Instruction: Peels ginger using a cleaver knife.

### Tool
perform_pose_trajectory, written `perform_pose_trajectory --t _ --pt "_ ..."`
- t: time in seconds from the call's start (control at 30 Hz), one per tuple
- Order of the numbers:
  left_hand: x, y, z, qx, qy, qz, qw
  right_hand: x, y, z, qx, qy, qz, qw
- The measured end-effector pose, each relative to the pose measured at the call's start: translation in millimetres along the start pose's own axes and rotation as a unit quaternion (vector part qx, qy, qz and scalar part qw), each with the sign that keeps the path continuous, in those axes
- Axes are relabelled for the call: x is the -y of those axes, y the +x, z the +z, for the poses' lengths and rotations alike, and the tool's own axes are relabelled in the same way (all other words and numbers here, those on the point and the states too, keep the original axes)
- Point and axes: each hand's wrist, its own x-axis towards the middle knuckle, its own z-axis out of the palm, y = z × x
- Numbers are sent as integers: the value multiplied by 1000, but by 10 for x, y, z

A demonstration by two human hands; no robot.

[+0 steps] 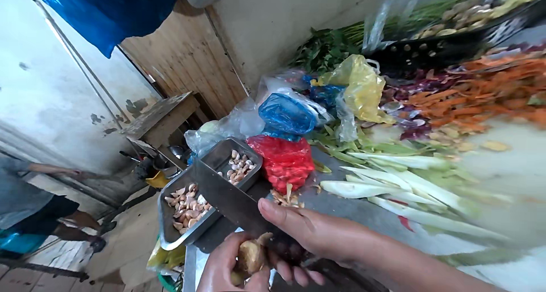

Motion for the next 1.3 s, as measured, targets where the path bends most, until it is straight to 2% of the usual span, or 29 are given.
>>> perform_pose_trajectory --t 0.13,0.2,0.3,0.37,0.47,0.57,0.67,0.87,1.0,1.13,1.2,1.3 --pt "23 -17 74 -61 154 73 984 -27 39 -2 18 13 14 1000" --pt "32 -19 109 -85 169 74 979 -33 38 23 2 -1 -12 1000" --pt "17 -8 90 -90 -11 -41 995 -33 22 51 -66 -35 -83 994" --pt "96 24 74 -109 -174 -95 974 -50 14 35 -104 -59 -141 983" --pt "156 4 85 -119 -324 -96 933 -114 60 75 -141 -203 -199 948" --pt "286 -25 141 -122 -382 -36 915 -105 58 142 -154 -360 -179 903" --pt "303 -15 197 -124 -372 10 920 -138 70 154 -167 -393 -193 883" --pt "177 22 254 -155 -329 -3 932 -134 79 133 -160 -383 -179 892" --pt "61 -28 317 -180 -158 12 971 -176 113 129 -172 -356 -183 900" --pt "59 -18 374 -219 -13 53 974 -148 107 142 -184 -362 -162 899" --pt "103 -15 384 -233 38 74 969 -154 107 193 -216 -414 -167 869" --pt "66 -18 385 -223 -25 30 974 -324 209 208 -331 -495 -282 752"
